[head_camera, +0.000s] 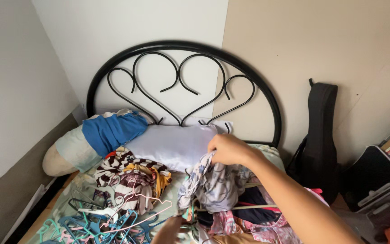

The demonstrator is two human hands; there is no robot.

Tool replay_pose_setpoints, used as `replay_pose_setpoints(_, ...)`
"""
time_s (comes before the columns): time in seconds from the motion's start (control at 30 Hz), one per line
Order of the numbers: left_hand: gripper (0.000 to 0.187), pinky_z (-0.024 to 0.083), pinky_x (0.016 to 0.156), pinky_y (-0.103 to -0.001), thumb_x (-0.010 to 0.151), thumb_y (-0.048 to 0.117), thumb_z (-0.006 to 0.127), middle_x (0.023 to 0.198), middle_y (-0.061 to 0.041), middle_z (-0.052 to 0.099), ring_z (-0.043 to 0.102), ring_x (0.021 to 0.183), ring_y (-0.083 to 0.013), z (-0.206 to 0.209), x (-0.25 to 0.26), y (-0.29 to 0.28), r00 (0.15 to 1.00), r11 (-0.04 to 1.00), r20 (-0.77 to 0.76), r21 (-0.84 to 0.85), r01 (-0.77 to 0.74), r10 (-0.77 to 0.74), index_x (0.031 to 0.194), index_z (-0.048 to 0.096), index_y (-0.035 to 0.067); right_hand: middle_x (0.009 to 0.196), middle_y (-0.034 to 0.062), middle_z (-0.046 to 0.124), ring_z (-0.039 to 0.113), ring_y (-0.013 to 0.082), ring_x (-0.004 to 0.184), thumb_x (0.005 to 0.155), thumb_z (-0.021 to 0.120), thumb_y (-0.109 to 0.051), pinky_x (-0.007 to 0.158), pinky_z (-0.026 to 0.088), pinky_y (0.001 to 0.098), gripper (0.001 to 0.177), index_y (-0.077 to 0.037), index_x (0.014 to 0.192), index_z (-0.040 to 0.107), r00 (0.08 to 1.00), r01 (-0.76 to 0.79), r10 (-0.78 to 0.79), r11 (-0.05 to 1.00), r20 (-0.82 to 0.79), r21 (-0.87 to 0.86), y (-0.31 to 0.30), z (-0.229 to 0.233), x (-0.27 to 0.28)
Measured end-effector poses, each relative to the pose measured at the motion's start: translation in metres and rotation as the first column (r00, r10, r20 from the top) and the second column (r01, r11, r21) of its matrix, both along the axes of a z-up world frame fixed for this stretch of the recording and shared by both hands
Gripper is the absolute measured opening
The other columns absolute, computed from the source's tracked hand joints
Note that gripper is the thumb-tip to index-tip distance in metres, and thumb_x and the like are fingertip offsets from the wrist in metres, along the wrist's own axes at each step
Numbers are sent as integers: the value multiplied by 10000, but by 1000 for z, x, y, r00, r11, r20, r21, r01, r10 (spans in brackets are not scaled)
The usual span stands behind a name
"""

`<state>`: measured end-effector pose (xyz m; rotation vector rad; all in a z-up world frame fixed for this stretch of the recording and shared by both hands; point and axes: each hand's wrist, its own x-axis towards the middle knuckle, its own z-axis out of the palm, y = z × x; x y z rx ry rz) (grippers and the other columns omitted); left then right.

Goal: The person picks up a grey piece of clothing from a bed, folds it, and places it onto a pile of laundry on a table. They then remove a floral skirt from a hanger, fold it, and add it to the pile, followed by a tan patterned shirt and another floral garment.

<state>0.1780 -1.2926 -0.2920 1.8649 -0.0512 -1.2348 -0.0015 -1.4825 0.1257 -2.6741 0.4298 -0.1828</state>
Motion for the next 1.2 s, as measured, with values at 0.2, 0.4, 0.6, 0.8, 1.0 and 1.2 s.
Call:
replay_pose_setpoints(0.2, 237, 556, 842, -514, 870, 198, 631, 960, -273, 730, 703, 966, -437, 25, 23, 4, 476, 948, 823, 233, 214, -310, 976, 728, 10, 763, 184, 751, 757, 300, 709, 735, 804, -192, 649, 566, 418, 266, -59, 965, 782, 945, 159, -138, 986, -296, 48, -23, -50, 6)
replay_pose_setpoints(0.4, 238, 589, 850, -486, 879, 223, 590, 975, -204, 736, 742, 926, -373, 147, -4, -18, 249, 683, 687, 477, 553, -682, 973, 750, 75, 916, 66, 765, 727, 220, 852, 733, 873, -259, 683, 574, 396, 343, -79, 1006, 767, 808, -71, 103, 994, -581, 77, -26, -114, 2)
replay_pose_setpoints(0.6, 243, 576, 842, -481, 800, 187, 656, 965, -243, 735, 713, 924, -412, 230, 3, -59, 56, 631, 775, 467, 620, -629, 929, 764, 13, 1085, 74, 756, 712, 243, 1012, 747, 866, -286, 883, 556, 385, 411, -127, 1102, 732, 917, -133, 172, 983, -360, 129, -62, -160, 11)
replay_pose_setpoints(0.8, 326, 568, 786, -463, 883, 282, 673, 991, -226, 740, 697, 888, -375, 248, -13, -84, -58, 454, 712, 505, 734, -699, 1008, 746, -10, 1443, 111, 563, 563, 267, 1315, 645, 975, -276, 1109, 450, 363, 939, -107, 1426, 481, 928, 119, -49, 978, -370, 169, -104, -215, -30)
replay_pose_setpoints(1.0, 270, 546, 747, -435, 881, 174, 674, 926, -126, 695, 634, 814, -234, 222, -36, -70, 702, 820, 604, -133, 557, -379, 1113, 689, 36, 1236, 237, 656, 644, 338, 1160, 778, 845, -245, 987, 492, 403, 625, -24, 1300, 581, 978, 83, -47, 982, -205, 170, -31, -235, 1)
replay_pose_setpoints(1.2, 542, 540, 845, -336, 668, 130, 903, 1015, -74, 703, 662, 921, -176, 188, -15, -23, 888, 787, 457, -531, 314, -47, 1126, 629, 37, 940, 244, 746, 715, 377, 836, 769, 572, 19, 711, 546, 435, 337, 6, 1058, 744, 988, -91, 24, 888, 153, 450, -2, -140, 67)
